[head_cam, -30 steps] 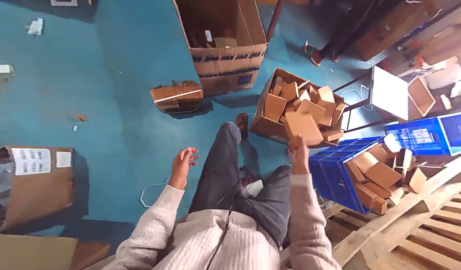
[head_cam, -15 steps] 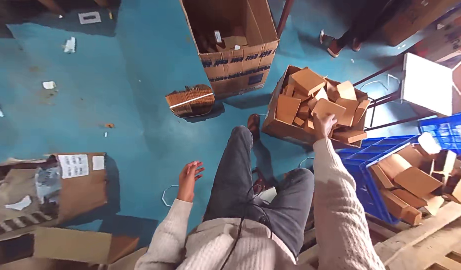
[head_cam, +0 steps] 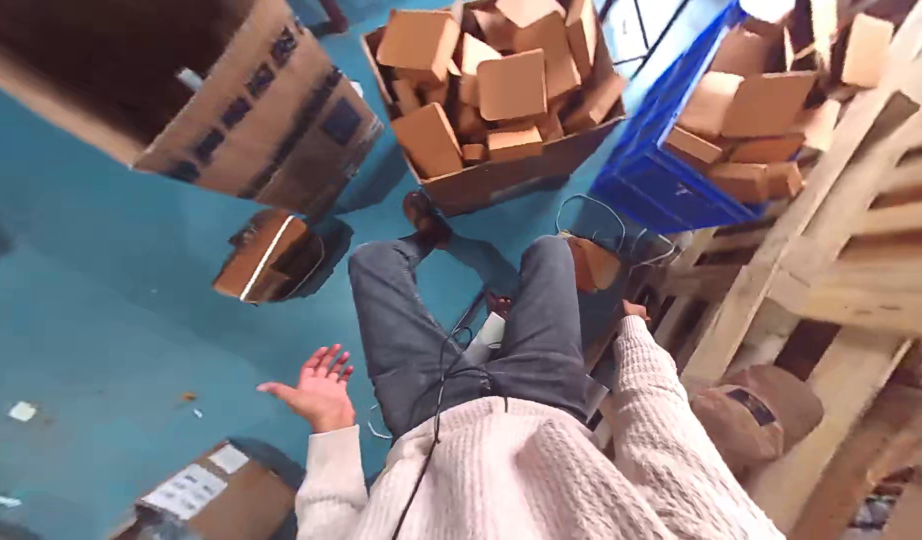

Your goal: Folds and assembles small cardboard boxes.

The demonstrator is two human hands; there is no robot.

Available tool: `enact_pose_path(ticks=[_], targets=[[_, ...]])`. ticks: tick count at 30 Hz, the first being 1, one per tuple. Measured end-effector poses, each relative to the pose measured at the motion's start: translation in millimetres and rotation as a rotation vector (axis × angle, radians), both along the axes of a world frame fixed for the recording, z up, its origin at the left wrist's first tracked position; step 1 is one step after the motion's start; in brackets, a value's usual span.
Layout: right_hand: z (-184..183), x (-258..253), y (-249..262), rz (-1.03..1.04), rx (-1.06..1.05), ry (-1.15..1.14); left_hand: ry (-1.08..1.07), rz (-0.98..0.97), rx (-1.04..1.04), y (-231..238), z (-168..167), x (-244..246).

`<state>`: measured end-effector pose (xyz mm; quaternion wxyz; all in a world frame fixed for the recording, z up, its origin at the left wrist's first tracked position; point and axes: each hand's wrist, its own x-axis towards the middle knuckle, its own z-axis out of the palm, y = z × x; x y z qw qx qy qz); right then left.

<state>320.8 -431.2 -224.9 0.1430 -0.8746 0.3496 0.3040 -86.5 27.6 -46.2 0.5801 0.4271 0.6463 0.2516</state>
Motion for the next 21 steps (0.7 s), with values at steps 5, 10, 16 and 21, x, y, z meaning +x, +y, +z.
enact_pose_path(ticks=[5,10,16,21], targets=[[-48.4,-34.6,-10.3,-0.069,0.164,0.079,0.055,-0.217,0.223,-3.9,23.9,48.7],[-84.0,-14.3,41.3,-0.105,0.303,-0.093,0.109,-0.360,0.325,-18.6,44.6,89.0],[-95.6,29.9,114.6,-0.117,0.198,-0.025,0.186,-0.374,0.355,-34.9,64.1,91.7],[-96.6,36.1,128.0,-0.202,0.055,-0.063,0.233,-0.369,0.367,-45.1,62.3,91.7]])
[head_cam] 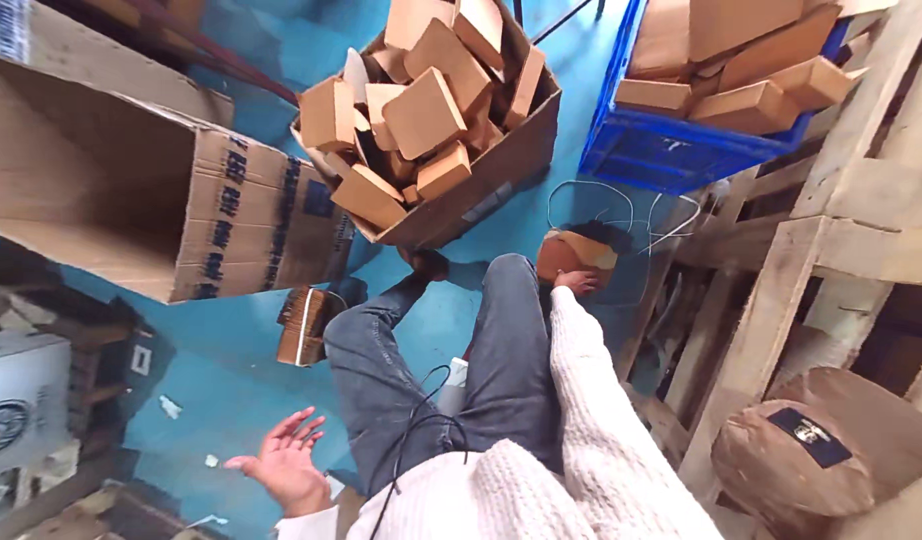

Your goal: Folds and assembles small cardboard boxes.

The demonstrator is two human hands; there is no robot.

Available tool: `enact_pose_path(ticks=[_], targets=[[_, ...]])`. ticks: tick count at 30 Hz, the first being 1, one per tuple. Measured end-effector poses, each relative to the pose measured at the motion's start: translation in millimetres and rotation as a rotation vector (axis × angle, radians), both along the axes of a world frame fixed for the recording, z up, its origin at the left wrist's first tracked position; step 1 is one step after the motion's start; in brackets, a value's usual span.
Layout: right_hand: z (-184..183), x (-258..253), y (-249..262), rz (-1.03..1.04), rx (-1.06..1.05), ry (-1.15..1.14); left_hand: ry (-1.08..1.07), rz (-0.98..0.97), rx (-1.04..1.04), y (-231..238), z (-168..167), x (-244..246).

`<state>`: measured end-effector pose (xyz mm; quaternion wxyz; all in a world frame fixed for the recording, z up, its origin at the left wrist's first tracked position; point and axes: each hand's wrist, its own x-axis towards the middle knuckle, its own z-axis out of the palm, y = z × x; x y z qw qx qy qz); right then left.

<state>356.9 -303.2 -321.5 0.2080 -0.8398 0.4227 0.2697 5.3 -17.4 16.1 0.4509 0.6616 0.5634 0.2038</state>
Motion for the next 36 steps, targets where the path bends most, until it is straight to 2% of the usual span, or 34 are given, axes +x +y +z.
enact_pose_path(ticks=[7,12,15,18,20,23,25,27,29,31,32,34,36], targets=[[-6.6,2.8,-18.2,-0.083,-0.003,0.057,-0.012,-0.094,-0.012,-13.6,-15.3,23.6],[7.7,-5.3,-46.1,-0.047,0.275,-0.081,-0.160,-0.195,-0.036,-19.0,-22.9,23.7],[8.0,-14.3,-56.3,-0.256,0.460,-0.268,-0.236,-0.243,-0.040,-17.7,-29.6,21.3],[61.3,-19.3,-53.7,-0.537,0.734,-0.388,-0.289,-0.471,-0.049,-20.0,-30.6,23.5],[115.8,-26.5,-44.5,-0.535,0.906,-0.372,-0.336,-0.717,-0.091,-25.9,-23.0,38.3],[216.7,-62.4,-6.1,-0.250,1.242,-0.330,-0.466,-0.925,-0.033,-42.9,-7.8,73.9],[282.2,-102.2,26.3,0.013,1.353,-0.319,-0.598,-0.910,-0.023,-55.7,2.3,89.1],[328.7,-146.4,52.8,0.273,1.457,-0.292,-0.704,-0.809,-0.104,-68.2,20.3,83.2],[351.5,-178.1,71.7,0.534,1.509,-0.213,-0.809,-0.686,-0.164,-74.6,36.5,71.6],[357.1,-187.8,76.1,0.811,1.424,-0.150,-0.910,-0.637,-0.026,-66.8,40.9,60.2],[357.3,-185.7,71.9,0.904,1.333,-0.188,-0.932,-0.634,0.025,-60.4,43.1,50.7],[358.7,-173.9,60.2,0.967,1.194,-0.432,-0.986,-0.657,0.032,-41.6,43.6,27.4],[360.4,-163.6,56.4,1.027,1.260,-0.683,-0.944,-0.589,0.056,-29.7,41.0,-2.2]])
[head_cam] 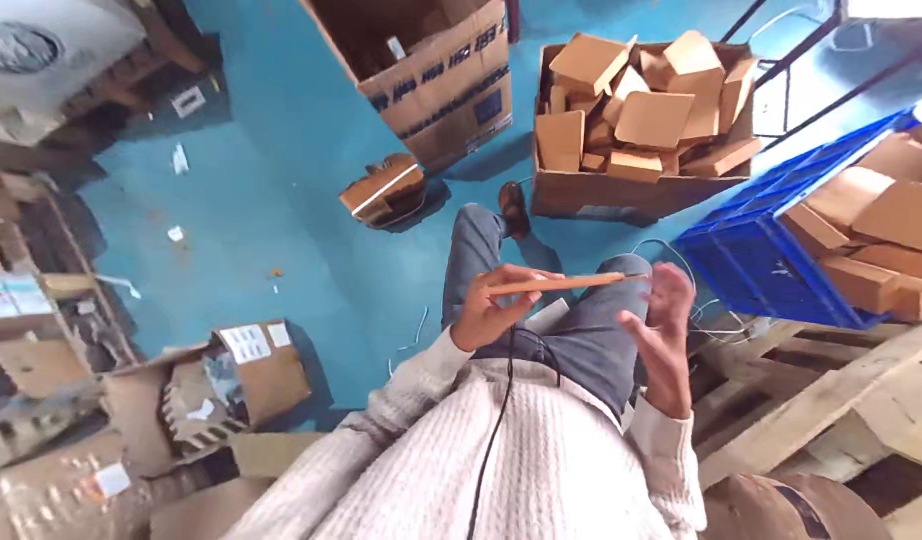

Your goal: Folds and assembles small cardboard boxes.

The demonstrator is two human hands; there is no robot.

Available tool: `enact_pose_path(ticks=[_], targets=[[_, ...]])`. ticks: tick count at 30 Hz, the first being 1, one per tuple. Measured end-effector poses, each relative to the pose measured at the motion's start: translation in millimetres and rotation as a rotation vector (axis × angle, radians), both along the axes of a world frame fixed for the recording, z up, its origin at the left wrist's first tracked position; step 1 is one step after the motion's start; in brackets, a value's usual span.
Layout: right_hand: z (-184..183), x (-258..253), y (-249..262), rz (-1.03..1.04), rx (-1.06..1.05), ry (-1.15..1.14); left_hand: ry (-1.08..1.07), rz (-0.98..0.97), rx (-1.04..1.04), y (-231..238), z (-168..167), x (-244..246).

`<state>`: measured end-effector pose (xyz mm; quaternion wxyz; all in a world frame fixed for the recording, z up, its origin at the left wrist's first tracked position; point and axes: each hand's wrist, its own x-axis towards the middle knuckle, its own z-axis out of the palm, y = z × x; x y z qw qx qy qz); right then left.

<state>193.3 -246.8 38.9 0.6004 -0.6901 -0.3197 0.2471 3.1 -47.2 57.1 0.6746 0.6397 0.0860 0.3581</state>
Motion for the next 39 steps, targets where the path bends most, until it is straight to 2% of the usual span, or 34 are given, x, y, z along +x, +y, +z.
enact_pose_path(ticks=[2,4,7,12,16,21,23,26,28,29,30,32,34,36,39], targets=[[8.5,-3.1,16.2,0.154,0.128,-0.106,0.043,0.060,-0.022,1.8,-3.0,-19.9],[18.0,-20.8,42.7,0.289,0.198,-0.123,0.014,0.011,-0.068,-3.8,-3.1,-22.7],[19.0,-28.5,72.1,0.282,0.275,-0.195,-0.059,0.016,-0.099,-7.0,6.0,-12.9],[26.6,-69.5,78.4,0.381,0.347,-0.107,-0.041,0.232,0.078,-1.5,5.1,-11.2],[29.2,-99.8,70.9,0.235,0.308,-0.192,-0.044,0.170,0.068,10.2,5.5,-14.2],[22.0,-110.1,80.1,-0.237,0.262,-0.364,-0.044,0.164,0.064,-0.1,0.3,-6.5],[19.1,-107.3,82.0,-0.333,0.269,-0.424,-0.020,0.116,0.057,-19.5,2.7,-4.1],[-27.3,-117.5,80.1,-0.222,0.402,-0.559,0.055,0.087,-0.050,-48.7,5.7,-10.9],[3.8,-136.9,74.2,-0.025,0.059,-0.562,0.168,0.178,-0.272,-49.8,6.6,-18.8],[19.7,-141.2,75.8,0.058,-0.028,-0.610,0.237,0.163,-0.378,-39.5,13.3,-23.2],[29.8,-142.7,77.0,0.118,-0.045,-0.643,0.258,0.158,-0.494,-27.0,19.0,-25.1],[41.8,-134.1,74.7,0.171,0.009,-0.617,0.155,0.101,-0.631,-0.8,-2.5,-34.6],[53.2,-106.8,71.6,0.096,0.073,-0.559,0.012,0.045,-0.587,15.7,-21.4,-47.2],[60.3,-70.6,71.0,0.063,0.096,-0.519,0.054,0.048,-0.557,18.0,-8.1,-56.3],[53.3,-52.5,77.6,0.249,0.105,-0.307,0.127,0.101,-0.551,7.9,13.6,-46.5]])
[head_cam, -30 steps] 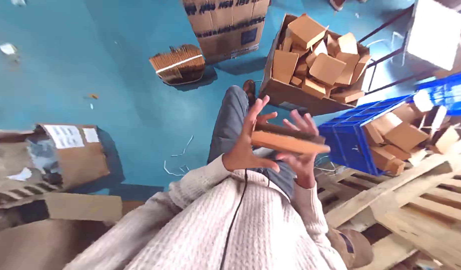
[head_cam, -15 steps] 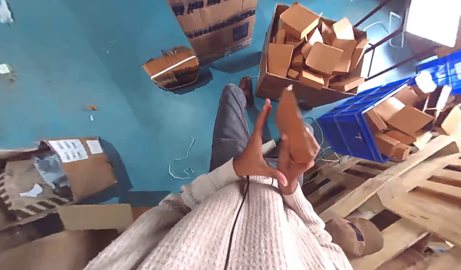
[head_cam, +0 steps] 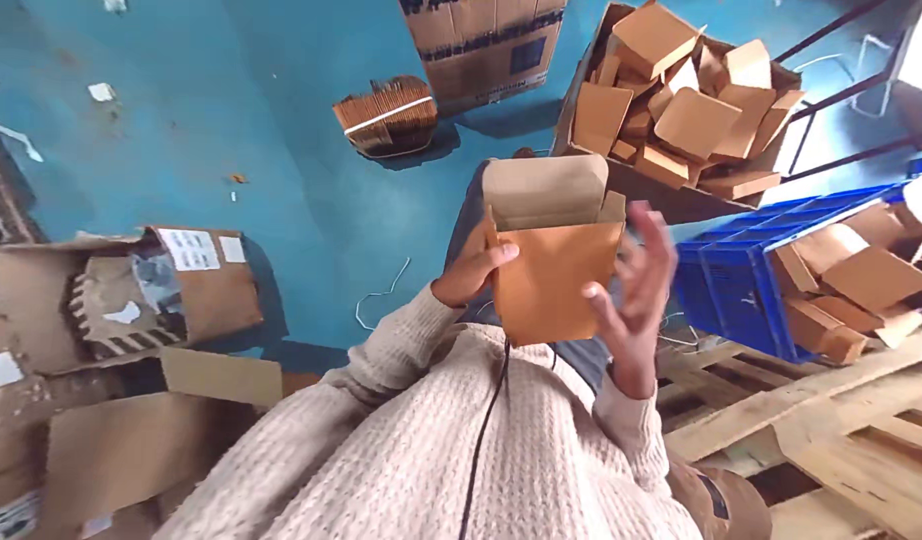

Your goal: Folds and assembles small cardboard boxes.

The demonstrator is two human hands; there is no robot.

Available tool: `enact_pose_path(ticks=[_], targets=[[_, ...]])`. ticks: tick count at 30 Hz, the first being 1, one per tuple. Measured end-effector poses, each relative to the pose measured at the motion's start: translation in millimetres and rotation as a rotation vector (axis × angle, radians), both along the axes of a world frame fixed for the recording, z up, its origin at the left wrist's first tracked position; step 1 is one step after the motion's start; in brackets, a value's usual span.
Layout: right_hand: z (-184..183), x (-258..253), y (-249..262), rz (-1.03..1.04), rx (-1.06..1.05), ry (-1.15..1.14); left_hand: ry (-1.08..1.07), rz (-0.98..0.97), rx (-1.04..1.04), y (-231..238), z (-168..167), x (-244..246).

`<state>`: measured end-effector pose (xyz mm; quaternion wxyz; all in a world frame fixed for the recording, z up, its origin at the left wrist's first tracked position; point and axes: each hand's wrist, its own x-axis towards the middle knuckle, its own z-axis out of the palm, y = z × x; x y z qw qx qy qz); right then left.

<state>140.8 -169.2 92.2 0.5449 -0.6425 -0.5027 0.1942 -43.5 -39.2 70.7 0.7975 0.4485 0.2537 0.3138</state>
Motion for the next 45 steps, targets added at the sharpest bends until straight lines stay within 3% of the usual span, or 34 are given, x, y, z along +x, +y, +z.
enact_pose_path(ticks=[4,8,11,17,22,27,30,34,38,45], targets=[[-13.1,-12.1,-1.8,-0.018,0.012,0.128,0.040,0.106,0.084,-8.2,7.1,18.2],[-10.7,-14.9,-21.2,-0.034,0.028,0.300,0.067,-0.028,0.169,-4.3,10.1,24.5],[-14.9,-14.3,-29.9,-0.074,0.031,0.400,0.094,0.000,0.346,-5.9,5.2,36.5],[-28.7,-11.5,-46.9,-0.106,0.046,0.355,0.091,0.080,0.521,-37.5,10.8,28.4],[-33.9,-23.2,-52.3,-0.155,0.111,0.294,0.118,0.291,0.604,-47.8,9.9,25.4],[-31.2,-28.3,-53.1,-0.138,0.115,0.302,0.091,0.049,0.621,-48.3,19.2,20.5],[-31.2,-27.7,-52.8,-0.136,0.115,0.312,0.125,0.030,0.665,-47.2,12.3,21.7],[-29.0,-28.8,-54.6,-0.156,0.067,0.358,0.213,0.055,0.617,-43.0,3.4,23.9],[-31.8,-28.5,-50.6,-0.263,0.085,0.585,0.286,-0.016,0.446,-44.1,-1.6,22.9],[-15.1,-6.2,-57.8,-0.324,0.074,0.734,0.087,-0.039,0.277,-32.2,11.4,34.6]])
